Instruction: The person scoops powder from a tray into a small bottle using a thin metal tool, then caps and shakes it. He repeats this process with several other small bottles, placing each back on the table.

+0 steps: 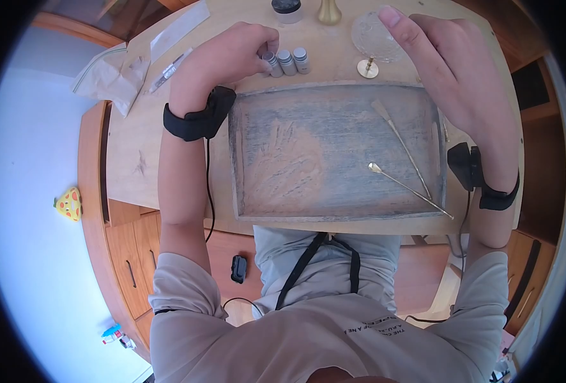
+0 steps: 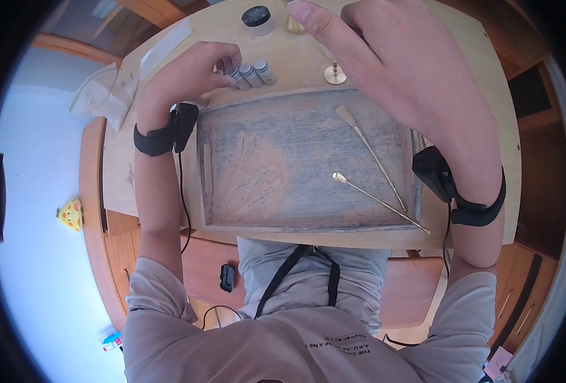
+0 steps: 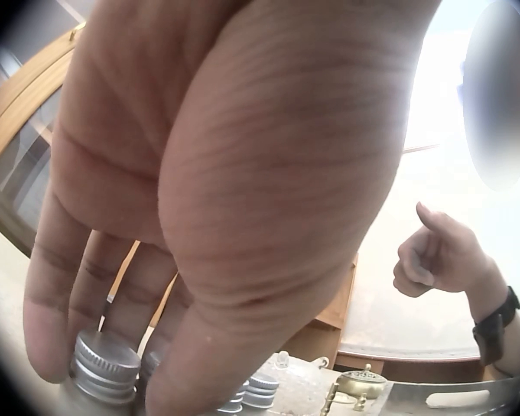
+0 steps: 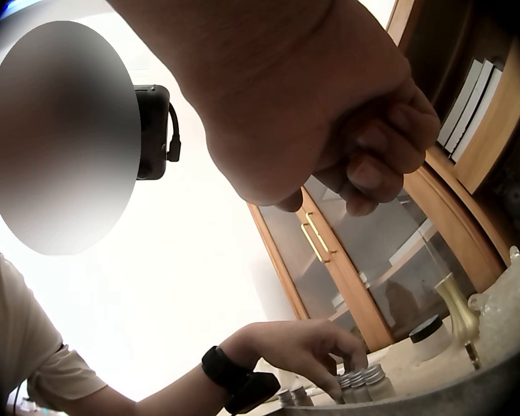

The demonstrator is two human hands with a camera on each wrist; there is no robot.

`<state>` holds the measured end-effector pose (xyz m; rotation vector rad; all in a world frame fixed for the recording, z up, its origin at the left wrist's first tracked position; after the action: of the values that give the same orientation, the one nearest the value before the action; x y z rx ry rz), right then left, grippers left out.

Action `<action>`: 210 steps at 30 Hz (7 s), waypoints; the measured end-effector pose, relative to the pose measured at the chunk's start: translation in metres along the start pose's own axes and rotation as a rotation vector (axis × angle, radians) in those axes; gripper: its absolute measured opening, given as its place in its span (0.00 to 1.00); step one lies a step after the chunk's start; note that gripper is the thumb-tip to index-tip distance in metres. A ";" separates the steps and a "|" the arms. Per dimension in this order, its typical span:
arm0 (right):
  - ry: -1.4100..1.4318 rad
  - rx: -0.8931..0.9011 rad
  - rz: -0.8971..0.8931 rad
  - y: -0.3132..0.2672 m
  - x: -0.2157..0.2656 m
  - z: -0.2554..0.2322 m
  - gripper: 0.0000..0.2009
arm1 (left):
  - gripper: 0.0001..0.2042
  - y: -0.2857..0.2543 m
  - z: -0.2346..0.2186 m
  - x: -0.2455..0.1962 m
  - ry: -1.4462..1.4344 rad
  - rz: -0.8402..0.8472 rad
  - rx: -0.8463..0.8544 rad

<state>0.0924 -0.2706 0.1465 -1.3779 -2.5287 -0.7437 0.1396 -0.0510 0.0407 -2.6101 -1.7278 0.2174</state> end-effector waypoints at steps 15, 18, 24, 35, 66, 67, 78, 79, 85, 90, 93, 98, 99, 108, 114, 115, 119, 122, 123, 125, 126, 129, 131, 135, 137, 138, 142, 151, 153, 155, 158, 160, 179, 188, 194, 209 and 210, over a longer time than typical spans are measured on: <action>0.064 0.128 0.090 0.007 -0.017 0.006 0.30 | 0.13 -0.002 0.004 0.006 0.050 0.014 -0.043; 0.063 0.137 0.118 0.007 -0.018 0.006 0.30 | 0.14 -0.001 0.001 0.003 0.033 0.034 -0.047; 0.088 0.139 0.097 0.006 -0.010 0.001 0.31 | 0.14 -0.001 0.002 0.003 0.045 0.004 -0.003; 0.084 0.125 0.122 0.005 -0.016 0.006 0.32 | 0.24 -0.043 -0.019 0.058 0.073 -0.379 0.190; -0.008 0.161 0.171 0.010 -0.008 0.005 0.32 | 0.16 -0.012 -0.001 0.024 0.024 -0.148 0.150; 0.027 0.140 0.138 0.007 -0.013 0.005 0.32 | 0.16 -0.012 -0.001 0.024 0.034 -0.146 0.151; 0.096 0.110 0.072 0.005 -0.010 0.002 0.32 | 0.17 -0.012 0.000 0.025 0.050 -0.168 0.181; 0.093 0.113 0.087 0.006 -0.013 0.004 0.32 | 0.18 -0.013 -0.001 0.026 0.020 -0.164 0.165; 0.026 0.085 0.129 0.003 -0.015 0.005 0.32 | 0.24 -0.045 -0.017 0.064 0.003 -0.391 0.214; -0.006 0.133 0.236 0.011 -0.010 0.005 0.33 | 0.24 -0.052 -0.001 0.094 0.127 -0.553 0.309; 0.029 -0.005 -0.017 0.000 -0.022 0.010 0.34 | 0.23 -0.051 -0.002 0.081 0.136 -0.611 0.327; 0.027 0.130 0.074 0.005 -0.014 0.007 0.33 | 0.21 -0.035 -0.004 0.068 0.074 -0.396 0.240; -0.004 0.095 0.070 0.004 -0.008 0.005 0.33 | 0.21 -0.031 -0.005 0.062 0.054 -0.355 0.219; -0.001 0.057 0.051 0.000 0.000 0.000 0.32 | 0.17 -0.022 -0.001 0.047 0.038 -0.260 0.192; 0.050 0.093 0.094 0.004 -0.014 0.005 0.32 | 0.17 -0.020 0.001 0.043 0.057 -0.275 0.202; 0.042 0.063 0.070 0.001 -0.009 0.003 0.32 | 0.17 -0.020 0.001 0.043 0.058 -0.269 0.199; 0.050 0.136 0.114 0.005 -0.014 0.006 0.33 | 0.17 -0.019 0.002 0.045 0.057 -0.263 0.197; 0.055 0.122 0.106 0.005 -0.015 0.006 0.33 | 0.18 -0.020 0.002 0.045 0.060 -0.260 0.197; 0.063 0.123 0.097 0.005 -0.014 0.005 0.33 | 0.18 -0.019 0.002 0.044 0.062 -0.258 0.197; 0.078 0.124 0.079 0.005 -0.010 0.002 0.33 | 0.18 -0.019 0.001 0.043 0.061 -0.264 0.214; 0.037 0.067 0.055 0.003 -0.006 0.000 0.33 | 0.18 -0.019 0.002 0.043 0.060 -0.267 0.223; -0.043 -0.055 0.005 -0.003 0.002 0.000 0.34 | 0.18 -0.021 0.002 0.043 0.070 -0.271 0.218; -0.019 -0.003 0.024 0.000 -0.002 0.001 0.33 | 0.19 -0.020 0.002 0.042 0.076 -0.272 0.233; 0.059 0.218 0.086 0.009 -0.011 -0.001 0.26 | 0.22 -0.021 0.002 0.043 0.068 -0.292 0.248; 0.008 0.035 -0.032 0.006 -0.035 0.018 0.27 | 0.23 -0.022 0.001 0.043 0.058 -0.293 0.232; 0.024 0.050 -0.089 0.006 -0.038 0.025 0.23 | 0.23 -0.023 0.000 0.044 0.053 -0.293 0.222; 0.072 0.161 -0.223 0.012 -0.051 0.052 0.10 | 0.26 -0.026 -0.009 0.042 0.059 -0.258 0.157; 0.045 0.264 -0.326 0.010 -0.067 0.079 0.13 | 0.28 -0.032 -0.025 0.036 0.069 -0.195 0.011; 0.053 0.288 -0.327 0.010 -0.065 0.079 0.14 | 0.28 -0.032 -0.026 0.037 0.058 -0.196 0.006; 0.072 0.349 -0.278 0.012 -0.064 0.080 0.14 | 0.28 -0.033 -0.027 0.036 0.058 -0.205 0.001; 0.050 0.358 -0.219 0.013 -0.070 0.085 0.13 | 0.28 -0.034 -0.028 0.036 0.049 -0.209 0.007; 0.067 0.306 -0.239 0.012 -0.069 0.086 0.12 | 0.28 -0.034 -0.029 0.035 0.043 -0.207 0.006; -0.034 0.275 -0.303 0.019 -0.072 0.086 0.07 | 0.22 -0.033 -0.052 -0.013 0.039 0.073 -0.264; 0.186 0.085 -0.418 0.018 -0.047 0.050 0.08 | 0.24 -0.029 -0.059 -0.088 -0.039 0.335 -0.481; 0.243 0.094 -0.497 0.005 -0.008 0.019 0.10 | 0.23 -0.026 -0.046 -0.102 -0.118 0.439 -0.489; 0.326 0.027 -0.600 -0.006 0.009 0.004 0.08 | 0.16 -0.031 -0.053 -0.115 -0.193 0.498 -0.494; 0.321 0.034 -0.588 -0.006 0.008 0.004 0.08 | 0.16 -0.032 -0.054 -0.115 -0.186 0.501 -0.491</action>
<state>0.0832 -0.2648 0.1437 -0.4331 -2.6579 -0.9150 0.0727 -0.1402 0.1099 -3.4587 -1.2499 0.0325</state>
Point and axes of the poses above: each hand's wrist, its own y-axis towards the middle knuckle, its own z-axis out of the palm, x = y × z, the point moved 8 cm from there along y, towards the middle knuckle, and after that the axes turned 6 degrees about y, right-handed, at the moved point
